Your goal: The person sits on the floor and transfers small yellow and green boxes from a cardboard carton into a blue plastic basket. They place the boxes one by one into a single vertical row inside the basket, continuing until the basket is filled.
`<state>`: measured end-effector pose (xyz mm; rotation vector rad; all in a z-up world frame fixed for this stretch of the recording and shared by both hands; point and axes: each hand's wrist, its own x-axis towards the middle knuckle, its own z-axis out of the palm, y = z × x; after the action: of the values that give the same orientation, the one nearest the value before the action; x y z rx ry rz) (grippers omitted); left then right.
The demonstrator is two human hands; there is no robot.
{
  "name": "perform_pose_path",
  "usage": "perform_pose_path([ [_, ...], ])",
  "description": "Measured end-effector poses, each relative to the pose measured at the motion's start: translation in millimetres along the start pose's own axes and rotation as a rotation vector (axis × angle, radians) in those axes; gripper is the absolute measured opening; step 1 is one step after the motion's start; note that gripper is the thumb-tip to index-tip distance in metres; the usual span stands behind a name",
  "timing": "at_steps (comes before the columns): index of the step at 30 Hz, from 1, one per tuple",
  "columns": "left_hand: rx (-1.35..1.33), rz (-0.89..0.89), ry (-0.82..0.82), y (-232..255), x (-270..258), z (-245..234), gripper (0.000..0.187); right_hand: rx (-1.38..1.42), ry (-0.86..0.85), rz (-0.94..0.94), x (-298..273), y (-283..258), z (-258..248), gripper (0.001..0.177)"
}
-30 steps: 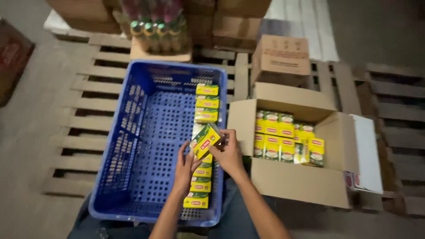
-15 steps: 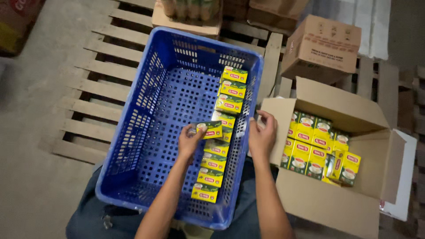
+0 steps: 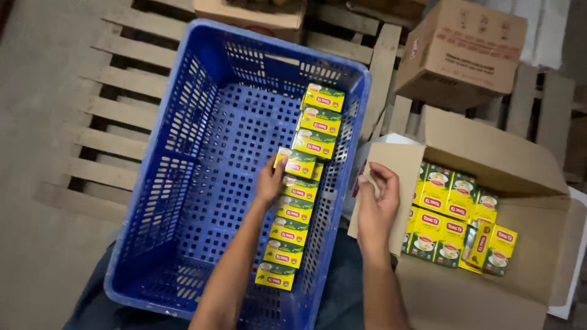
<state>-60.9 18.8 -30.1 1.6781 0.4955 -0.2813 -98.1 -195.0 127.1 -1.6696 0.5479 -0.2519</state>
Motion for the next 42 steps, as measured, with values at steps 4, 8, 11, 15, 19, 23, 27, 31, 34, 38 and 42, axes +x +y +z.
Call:
perform_pose_path([
  [4,0.052,0.028,0.036,21,-31,10,0.075,-0.017,-0.037,0.02,1,0,-4,0.036],
  [8,0.073,0.079,0.031,-3,-18,21,0.072,-0.035,-0.07,0.026,2,4,-8,0.039],
  [11,0.11,0.081,0.027,10,-27,28,0.073,-0.018,-0.083,0.037,0,1,-8,0.04],
  [15,0.133,0.094,0.031,41,-44,33,0.068,-0.002,-0.095,0.068,-2,-7,-7,0.043],
  [19,0.168,0.103,-0.016,5,-24,30,0.069,-0.027,-0.093,0.04,-2,-3,-7,0.043],
  [23,0.194,0.011,-0.166,51,-42,13,0.09,-0.015,-0.105,0.061,0,-7,-10,0.044],
  [27,0.268,0.213,-0.246,48,-37,-4,0.134,-0.019,-0.111,0.057,0,-9,-12,0.044],
  [31,0.676,0.345,-0.218,20,-10,-5,0.119,-0.005,-0.123,0.065,-2,-11,-14,0.043],
  [34,0.891,0.38,-0.22,31,-5,-3,0.099,-0.004,-0.125,0.074,-1,-10,-14,0.044],
  [38,1.023,0.394,-0.236,41,-11,-1,0.098,0.021,-0.127,0.05,2,-5,-15,0.043],
  [42,0.935,0.405,-0.188,35,-19,1,0.099,0.079,-0.112,0.012,-2,1,-17,0.041],
])
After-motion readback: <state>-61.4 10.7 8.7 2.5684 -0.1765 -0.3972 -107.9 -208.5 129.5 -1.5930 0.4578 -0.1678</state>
